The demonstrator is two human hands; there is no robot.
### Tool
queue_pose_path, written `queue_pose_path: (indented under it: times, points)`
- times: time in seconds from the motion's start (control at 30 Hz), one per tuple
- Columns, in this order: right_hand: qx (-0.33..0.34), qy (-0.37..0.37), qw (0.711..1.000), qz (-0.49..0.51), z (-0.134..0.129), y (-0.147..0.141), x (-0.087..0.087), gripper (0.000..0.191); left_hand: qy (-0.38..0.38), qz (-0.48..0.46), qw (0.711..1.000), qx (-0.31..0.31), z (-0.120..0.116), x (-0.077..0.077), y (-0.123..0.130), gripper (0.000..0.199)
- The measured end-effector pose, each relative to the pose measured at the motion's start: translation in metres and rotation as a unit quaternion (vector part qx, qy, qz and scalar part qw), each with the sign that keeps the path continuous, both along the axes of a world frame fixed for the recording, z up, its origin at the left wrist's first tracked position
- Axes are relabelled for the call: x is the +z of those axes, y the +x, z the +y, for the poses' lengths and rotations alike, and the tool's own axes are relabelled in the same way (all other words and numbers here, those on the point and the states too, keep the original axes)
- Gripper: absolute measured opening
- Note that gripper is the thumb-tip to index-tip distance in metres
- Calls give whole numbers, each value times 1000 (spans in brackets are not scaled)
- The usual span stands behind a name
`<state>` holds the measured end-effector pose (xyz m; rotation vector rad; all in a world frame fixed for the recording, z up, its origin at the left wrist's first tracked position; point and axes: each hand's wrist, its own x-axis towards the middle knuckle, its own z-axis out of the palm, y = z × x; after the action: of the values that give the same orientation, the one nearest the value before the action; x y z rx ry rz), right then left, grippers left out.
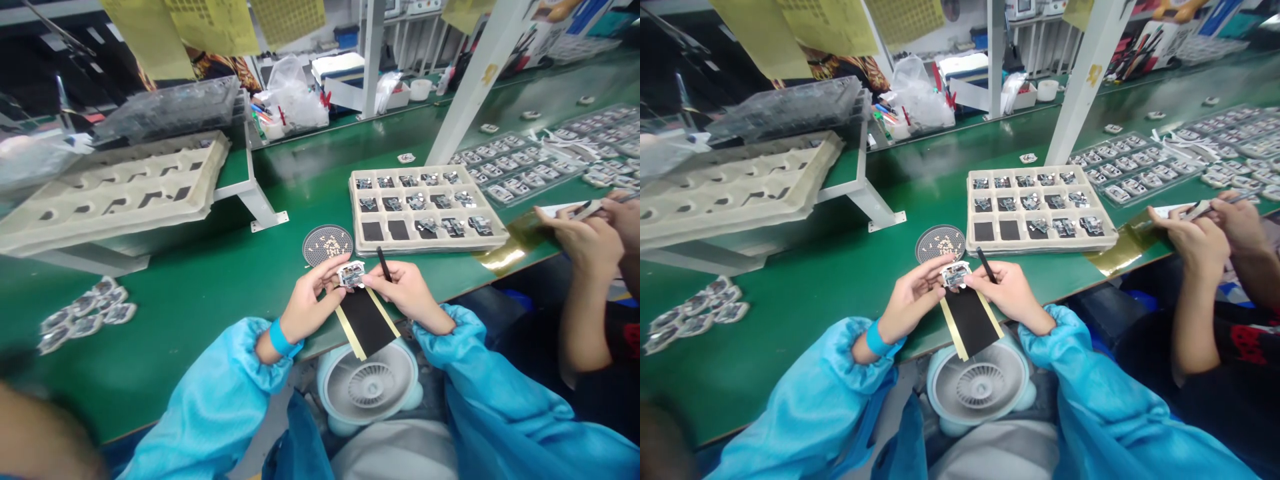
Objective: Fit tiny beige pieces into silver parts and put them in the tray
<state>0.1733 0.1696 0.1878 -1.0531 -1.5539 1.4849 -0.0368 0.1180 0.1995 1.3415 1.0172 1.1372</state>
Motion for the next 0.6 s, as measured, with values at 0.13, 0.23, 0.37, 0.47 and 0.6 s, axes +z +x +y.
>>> queue_pose_path:
  times: [0.13, 0.23, 0.37, 0.47, 0.6]
  points:
    - [-1, -6, 1000, -5, 1, 1, 0, 37, 13, 35, 999, 14, 0, 0, 2, 53]
    - [-1, -7, 1000, -17, 0, 1, 3, 39, 27, 65, 997, 28, 0, 1, 4, 52]
    - [-4, -10, 1000, -22, 0, 0, 5, 41, 38, 94, 994, 39, 1, 2, 5, 51]
    - [0, -23, 1000, -10, 1, 0, 3, 41, 47, 102, 993, 45, 2, 2, 5, 51]
    - [0, -33, 999, 2, 1, 0, 0, 39, 39, 107, 992, 54, 2, 1, 7, 50]
